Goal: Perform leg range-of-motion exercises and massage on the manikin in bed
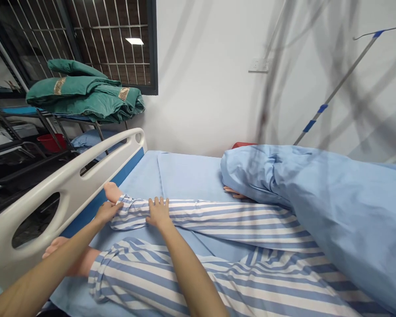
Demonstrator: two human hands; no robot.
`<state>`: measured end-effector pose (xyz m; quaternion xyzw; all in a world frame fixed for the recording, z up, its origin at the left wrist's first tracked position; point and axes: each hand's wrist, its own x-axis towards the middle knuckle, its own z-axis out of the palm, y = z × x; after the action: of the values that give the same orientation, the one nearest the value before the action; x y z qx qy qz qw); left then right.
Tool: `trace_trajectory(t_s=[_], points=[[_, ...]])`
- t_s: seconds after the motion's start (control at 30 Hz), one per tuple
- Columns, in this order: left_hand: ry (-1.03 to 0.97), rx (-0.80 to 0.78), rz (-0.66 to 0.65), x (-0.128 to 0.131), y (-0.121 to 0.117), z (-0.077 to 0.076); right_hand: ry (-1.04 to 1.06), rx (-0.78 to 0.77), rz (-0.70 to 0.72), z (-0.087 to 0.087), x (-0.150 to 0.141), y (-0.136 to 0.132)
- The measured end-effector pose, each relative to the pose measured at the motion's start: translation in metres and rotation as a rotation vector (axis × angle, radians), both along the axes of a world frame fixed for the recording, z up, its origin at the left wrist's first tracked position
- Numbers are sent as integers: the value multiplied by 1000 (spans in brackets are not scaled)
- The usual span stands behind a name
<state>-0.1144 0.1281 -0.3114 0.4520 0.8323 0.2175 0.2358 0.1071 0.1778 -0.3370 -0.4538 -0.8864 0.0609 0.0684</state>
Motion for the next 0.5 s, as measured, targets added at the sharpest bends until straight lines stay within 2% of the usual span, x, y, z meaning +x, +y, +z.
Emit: trace_trajectory(t_s=[0.2, 0.27, 0.33, 0.37, 0.43, 0.5], points=[[190, 11, 36, 6, -4, 21, 44, 36, 25, -4, 5, -3], [345, -8, 48, 14, -9, 27, 49, 46, 24, -5, 5, -4], [567, 93, 1, 24, -13, 33, 57, 63, 24, -6, 6, -4], [671, 181, -81, 28, -13, 35, 63, 72, 24, -7, 6, -4], [814, 325, -358, 36, -10, 38, 77, 85, 29, -7, 6, -4], [856, 305, -630, 39, -2, 38, 85, 90, 33, -8, 7, -4]])
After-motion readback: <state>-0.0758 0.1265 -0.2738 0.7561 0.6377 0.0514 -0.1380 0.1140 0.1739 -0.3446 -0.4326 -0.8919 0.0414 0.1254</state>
